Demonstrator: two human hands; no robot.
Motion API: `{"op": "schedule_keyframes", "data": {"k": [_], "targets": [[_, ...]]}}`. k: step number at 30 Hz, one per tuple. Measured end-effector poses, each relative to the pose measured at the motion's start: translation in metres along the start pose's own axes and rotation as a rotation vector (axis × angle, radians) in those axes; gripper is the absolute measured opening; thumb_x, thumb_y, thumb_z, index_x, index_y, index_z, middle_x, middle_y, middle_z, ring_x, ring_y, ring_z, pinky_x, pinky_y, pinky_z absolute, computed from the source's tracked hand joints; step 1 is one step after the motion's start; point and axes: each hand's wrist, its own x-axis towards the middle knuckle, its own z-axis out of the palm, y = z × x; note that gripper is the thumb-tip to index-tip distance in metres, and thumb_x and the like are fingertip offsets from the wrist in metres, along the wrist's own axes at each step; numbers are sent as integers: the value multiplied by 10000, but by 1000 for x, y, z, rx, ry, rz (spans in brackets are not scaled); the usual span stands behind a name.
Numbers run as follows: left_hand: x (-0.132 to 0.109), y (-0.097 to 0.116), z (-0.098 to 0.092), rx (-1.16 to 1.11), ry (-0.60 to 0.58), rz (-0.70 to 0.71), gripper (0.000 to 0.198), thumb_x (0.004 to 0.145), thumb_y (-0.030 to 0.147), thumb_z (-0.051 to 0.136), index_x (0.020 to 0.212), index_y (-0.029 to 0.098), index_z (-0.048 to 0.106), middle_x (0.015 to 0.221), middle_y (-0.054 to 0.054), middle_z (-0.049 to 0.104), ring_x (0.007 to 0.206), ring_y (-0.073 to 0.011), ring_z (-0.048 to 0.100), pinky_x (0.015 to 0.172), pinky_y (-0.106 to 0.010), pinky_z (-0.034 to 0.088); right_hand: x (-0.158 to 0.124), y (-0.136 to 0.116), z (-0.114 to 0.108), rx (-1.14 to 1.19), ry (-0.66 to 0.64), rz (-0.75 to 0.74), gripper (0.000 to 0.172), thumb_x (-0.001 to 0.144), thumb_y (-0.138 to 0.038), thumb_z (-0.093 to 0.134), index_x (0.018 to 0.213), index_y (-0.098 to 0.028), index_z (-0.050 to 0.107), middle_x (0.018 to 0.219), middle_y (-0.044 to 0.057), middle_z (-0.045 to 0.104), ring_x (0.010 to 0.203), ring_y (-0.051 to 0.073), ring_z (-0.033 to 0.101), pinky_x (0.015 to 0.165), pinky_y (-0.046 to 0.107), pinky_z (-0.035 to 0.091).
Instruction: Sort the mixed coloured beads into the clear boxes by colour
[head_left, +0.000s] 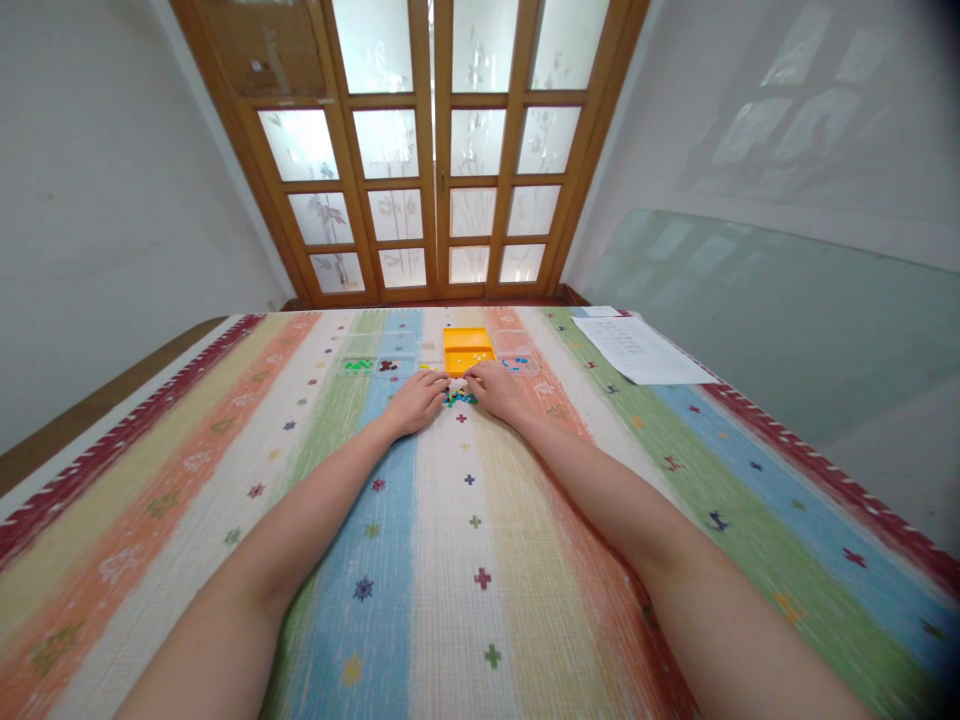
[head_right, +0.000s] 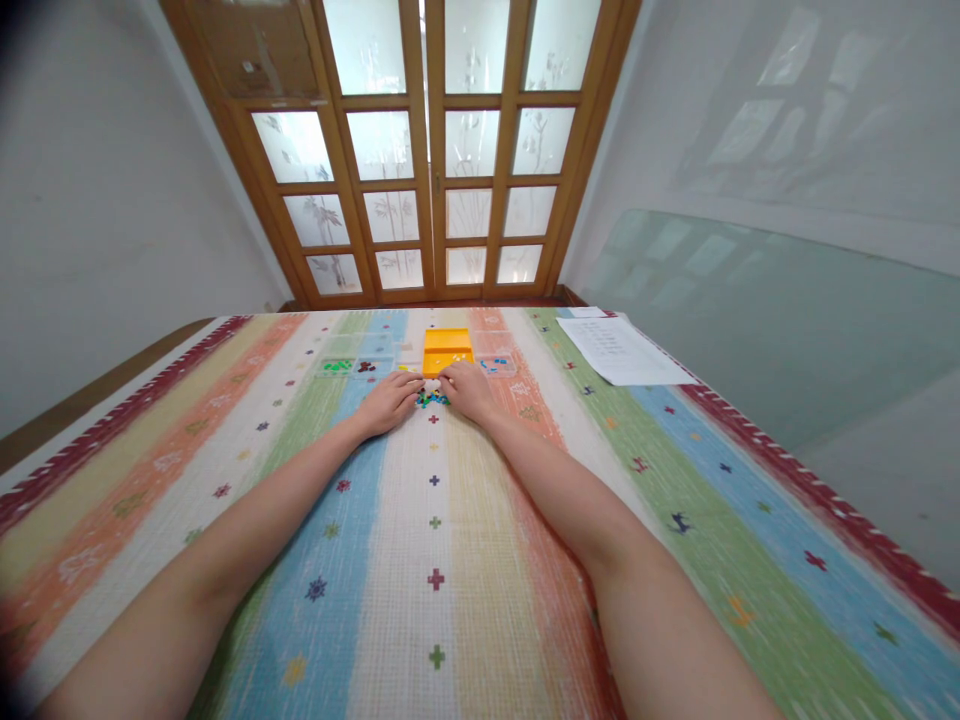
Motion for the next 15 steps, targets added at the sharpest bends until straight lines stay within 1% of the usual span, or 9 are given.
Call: {"op": "schedule_keyframes", "data": {"k": [2,5,8,11,15], "targets": [[-2,-9,-6,6,37,-23,401,1055,312,411,1362,212,648,1444,-105,615,1364,-261,522,1211,-503,388,0,1,0,3,0,4,208,982,-201,569,968,-198,777,992,76,756,950,222,643,876,340,452],[-9,-31,-18,11,119,-92,411,1057,320,397,1349,206,663,1427,-103,629,1346,-259,536,1200,-495,400,-1,3,1,6,0,8,205,980,-198,570,970,-201,774,1005,76,754,969,223,640,893,342,452],[-19,-61,-30,6,262,-239,411,1050,325,389,1300,198,690,1396,-106,649,1329,-258,554,1201,-498,399,-1,5,1,9,6,11,206,974,-192,569,965,-199,774,996,78,751,969,225,637,891,344,452],[-31,-87,-39,-23,387,-399,409,1036,324,371,1219,190,712,1315,-106,689,1283,-259,589,1181,-500,418,-1,6,1,6,6,15,204,966,-188,571,959,-200,775,981,78,750,955,227,635,880,347,454],[-44,-110,-45,-29,498,-544,423,1029,324,326,1143,176,705,1242,-124,708,1210,-262,620,1132,-479,455,-2,4,-1,10,7,10,209,970,-190,565,968,-195,774,986,82,749,961,229,637,881,349,454]]}}
